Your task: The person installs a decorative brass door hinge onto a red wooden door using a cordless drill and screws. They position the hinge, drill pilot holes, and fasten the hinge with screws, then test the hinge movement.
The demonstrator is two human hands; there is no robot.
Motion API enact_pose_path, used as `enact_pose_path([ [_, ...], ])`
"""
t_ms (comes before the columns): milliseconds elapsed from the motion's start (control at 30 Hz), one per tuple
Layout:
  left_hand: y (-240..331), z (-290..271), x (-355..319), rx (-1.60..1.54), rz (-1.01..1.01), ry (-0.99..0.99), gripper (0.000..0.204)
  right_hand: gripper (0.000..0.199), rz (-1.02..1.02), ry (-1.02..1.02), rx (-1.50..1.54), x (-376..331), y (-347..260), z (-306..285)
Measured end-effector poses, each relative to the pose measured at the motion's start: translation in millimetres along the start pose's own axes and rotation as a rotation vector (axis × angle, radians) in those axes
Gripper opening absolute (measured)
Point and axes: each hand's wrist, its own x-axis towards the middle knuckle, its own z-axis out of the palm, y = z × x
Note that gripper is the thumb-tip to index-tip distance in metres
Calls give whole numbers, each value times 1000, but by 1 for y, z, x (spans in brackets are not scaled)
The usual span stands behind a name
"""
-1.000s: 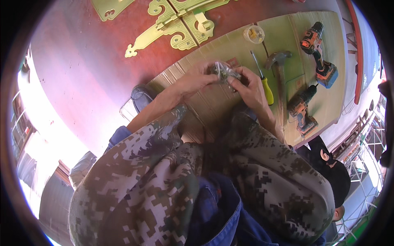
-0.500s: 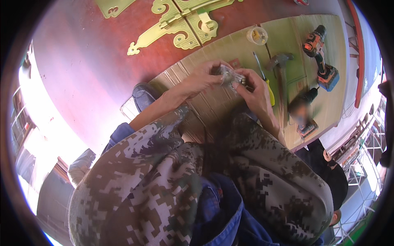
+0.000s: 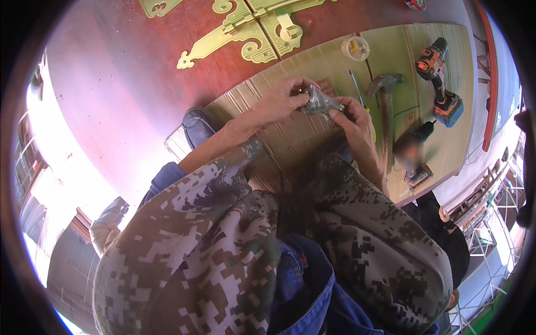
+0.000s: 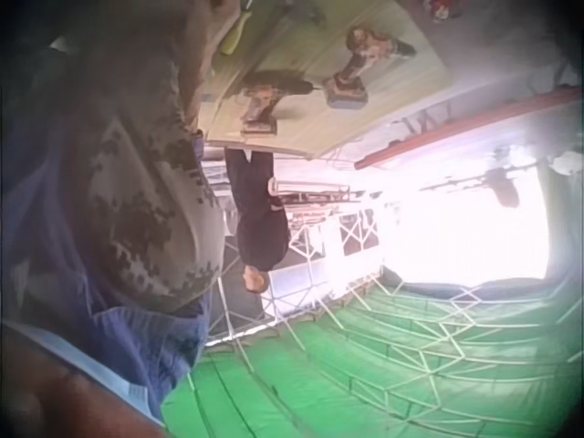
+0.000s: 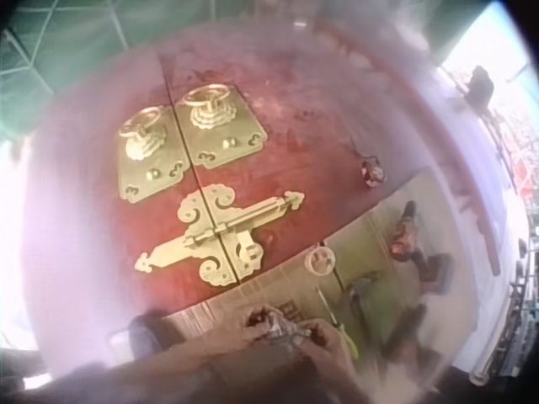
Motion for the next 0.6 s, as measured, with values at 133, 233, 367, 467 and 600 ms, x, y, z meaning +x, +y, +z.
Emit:
enact_pose_path([
  [133,7,2,-4,95,0,-19,29,28,-11,-20,-16,4,9,-3],
  [233,5,6,-1,137,19,25,27,28,-41,-24,-81,5,12,-3],
  [367,-16,-1,4,182,42,56,26,29,-12,-9,-107,7,25,-6],
  [467,-6,1,0,18,20,99,27,28,22,26,-23,6,24,-2],
  [600,-7,-1,1,-93,57,122,28,30,-10,37,-126,6,30,0],
])
